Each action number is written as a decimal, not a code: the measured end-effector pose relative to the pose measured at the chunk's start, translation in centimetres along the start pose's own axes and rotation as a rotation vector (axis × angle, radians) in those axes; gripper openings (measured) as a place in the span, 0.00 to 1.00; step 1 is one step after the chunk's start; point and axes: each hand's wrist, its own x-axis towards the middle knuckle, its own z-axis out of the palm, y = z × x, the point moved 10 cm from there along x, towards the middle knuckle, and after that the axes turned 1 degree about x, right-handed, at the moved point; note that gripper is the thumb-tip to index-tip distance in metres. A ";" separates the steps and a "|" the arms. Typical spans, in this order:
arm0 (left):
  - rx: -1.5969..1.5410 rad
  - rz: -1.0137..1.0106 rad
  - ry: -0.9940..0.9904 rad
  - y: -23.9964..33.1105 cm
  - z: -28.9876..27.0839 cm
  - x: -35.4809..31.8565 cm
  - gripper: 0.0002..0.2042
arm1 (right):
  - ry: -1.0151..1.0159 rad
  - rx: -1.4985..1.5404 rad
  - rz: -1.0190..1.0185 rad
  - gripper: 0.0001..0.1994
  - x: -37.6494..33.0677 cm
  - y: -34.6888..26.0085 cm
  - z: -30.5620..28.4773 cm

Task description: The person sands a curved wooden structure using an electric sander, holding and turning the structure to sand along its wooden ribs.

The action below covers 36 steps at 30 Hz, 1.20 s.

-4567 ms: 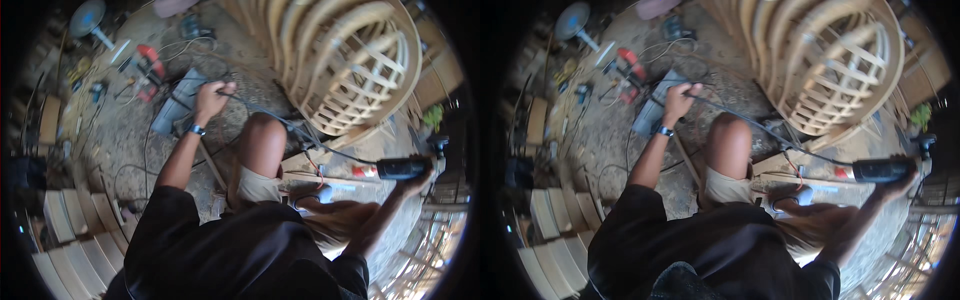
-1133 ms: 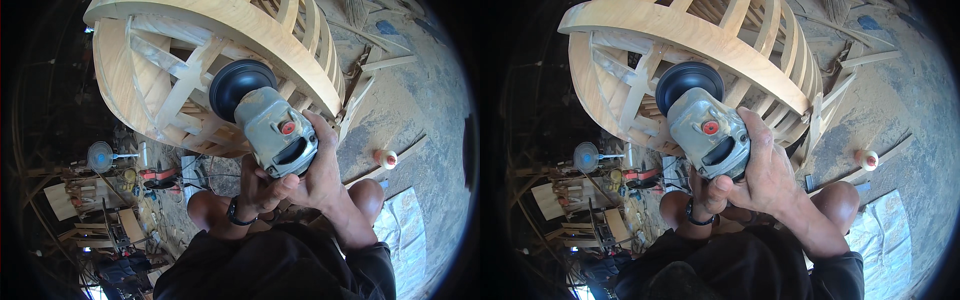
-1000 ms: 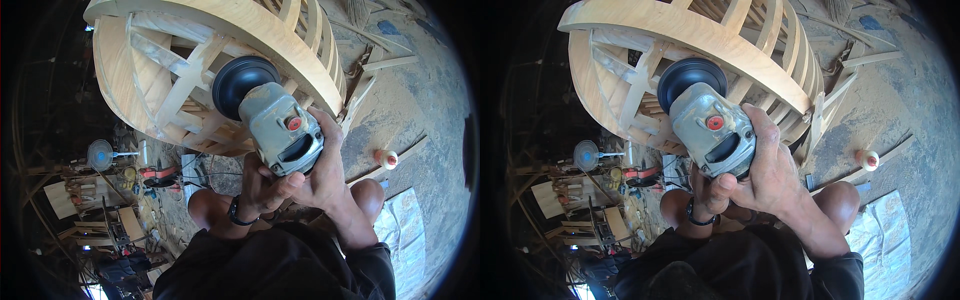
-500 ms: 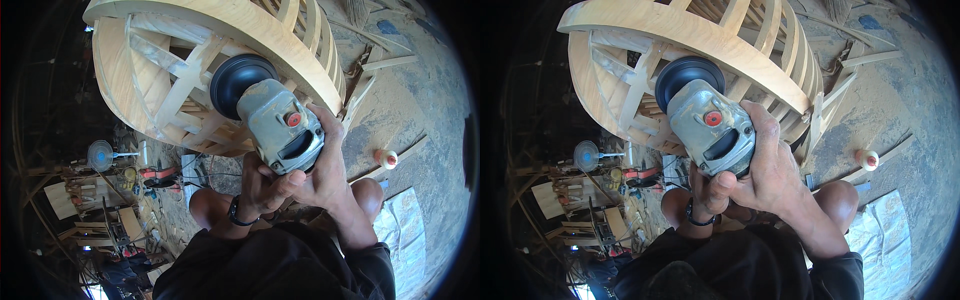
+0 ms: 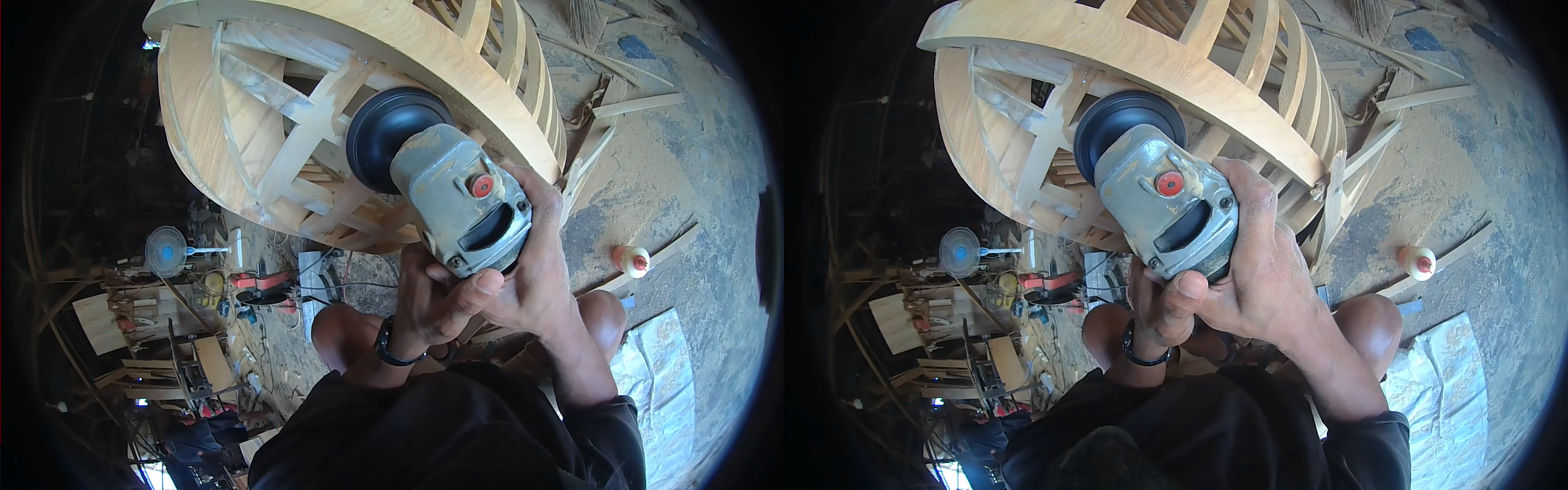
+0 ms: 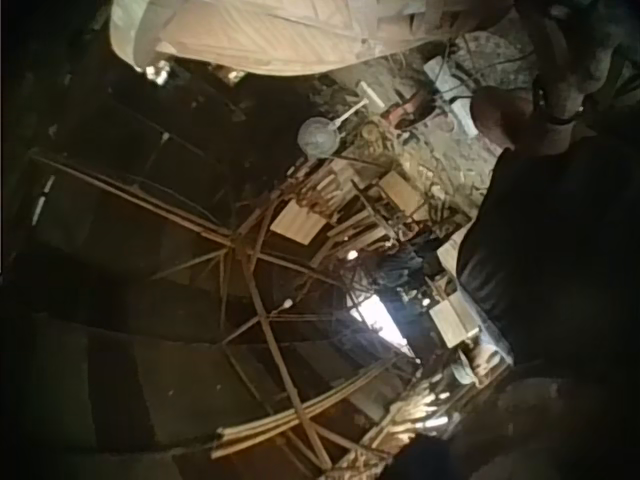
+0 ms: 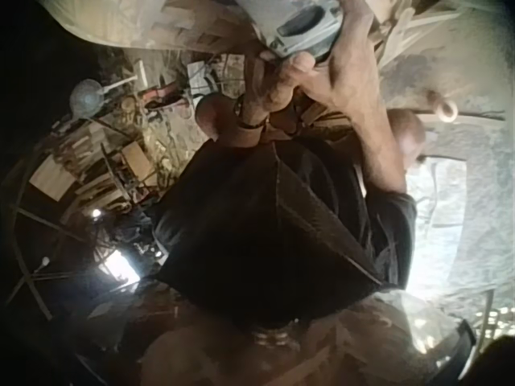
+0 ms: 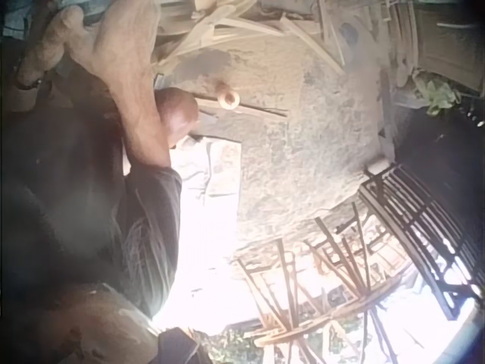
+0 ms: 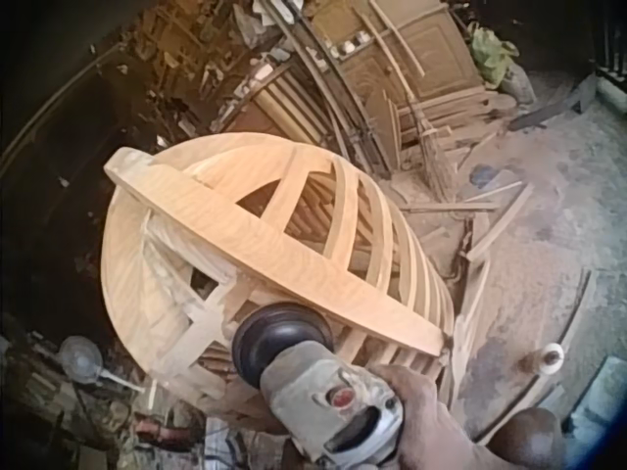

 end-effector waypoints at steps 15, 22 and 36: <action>-0.004 0.047 0.006 -0.5 -0.2 -0.8 0.29 | -0.029 0.063 0.001 0.54 -1.2 0.6 0.9; 0.010 0.050 -0.017 0.2 -0.2 -0.3 0.26 | -0.025 0.047 0.004 0.54 -0.6 0.5 0.7; -0.049 0.016 -0.011 0.5 -0.3 0.0 0.27 | -0.042 0.048 0.038 0.52 0.6 -0.5 0.2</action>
